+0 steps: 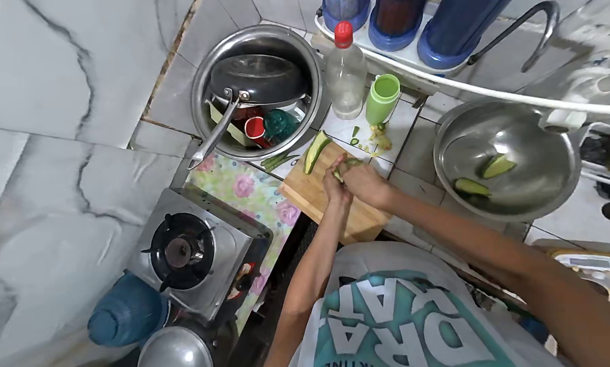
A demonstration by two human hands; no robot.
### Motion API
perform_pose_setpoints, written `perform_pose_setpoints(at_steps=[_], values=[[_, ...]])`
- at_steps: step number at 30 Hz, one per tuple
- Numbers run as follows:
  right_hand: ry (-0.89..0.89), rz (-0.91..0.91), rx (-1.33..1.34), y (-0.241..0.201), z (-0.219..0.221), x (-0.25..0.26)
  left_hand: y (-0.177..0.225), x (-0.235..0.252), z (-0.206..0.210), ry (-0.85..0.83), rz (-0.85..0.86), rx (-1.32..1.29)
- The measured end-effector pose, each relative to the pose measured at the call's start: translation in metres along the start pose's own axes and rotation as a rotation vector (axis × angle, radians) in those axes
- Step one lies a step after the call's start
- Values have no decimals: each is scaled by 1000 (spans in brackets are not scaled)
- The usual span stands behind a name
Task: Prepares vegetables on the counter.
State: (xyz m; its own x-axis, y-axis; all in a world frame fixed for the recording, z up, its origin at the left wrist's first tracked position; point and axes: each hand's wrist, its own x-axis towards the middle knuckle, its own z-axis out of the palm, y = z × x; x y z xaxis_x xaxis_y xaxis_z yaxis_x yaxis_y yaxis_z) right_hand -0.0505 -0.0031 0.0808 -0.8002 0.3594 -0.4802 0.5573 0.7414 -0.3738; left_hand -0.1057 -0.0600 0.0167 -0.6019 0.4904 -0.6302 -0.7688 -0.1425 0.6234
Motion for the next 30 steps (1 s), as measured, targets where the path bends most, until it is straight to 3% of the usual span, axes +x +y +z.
perform_pose_setpoints(at_steps=[4,8,9,13,15,21,25,30], values=[[-23,-80,-214,-15,-3,-4,-1,11,-6,-2,-32,-54],[272,-351,-175,30,15,0,12,4,-5,-30,-152,-219],[273,-331,-121,42,16,2,16,2,-5,-34,-190,-235],[97,25,17,73,11,12,20,4,-14,39,-278,-246],[77,89,9,72,12,12,18,3,-15,46,-304,-178],[64,112,-87,37,17,7,10,-12,-3,211,-296,-237],[51,35,-173,21,16,6,7,-15,11,294,-243,-230],[33,-49,-150,-3,2,-6,4,-9,8,227,-134,-142]])
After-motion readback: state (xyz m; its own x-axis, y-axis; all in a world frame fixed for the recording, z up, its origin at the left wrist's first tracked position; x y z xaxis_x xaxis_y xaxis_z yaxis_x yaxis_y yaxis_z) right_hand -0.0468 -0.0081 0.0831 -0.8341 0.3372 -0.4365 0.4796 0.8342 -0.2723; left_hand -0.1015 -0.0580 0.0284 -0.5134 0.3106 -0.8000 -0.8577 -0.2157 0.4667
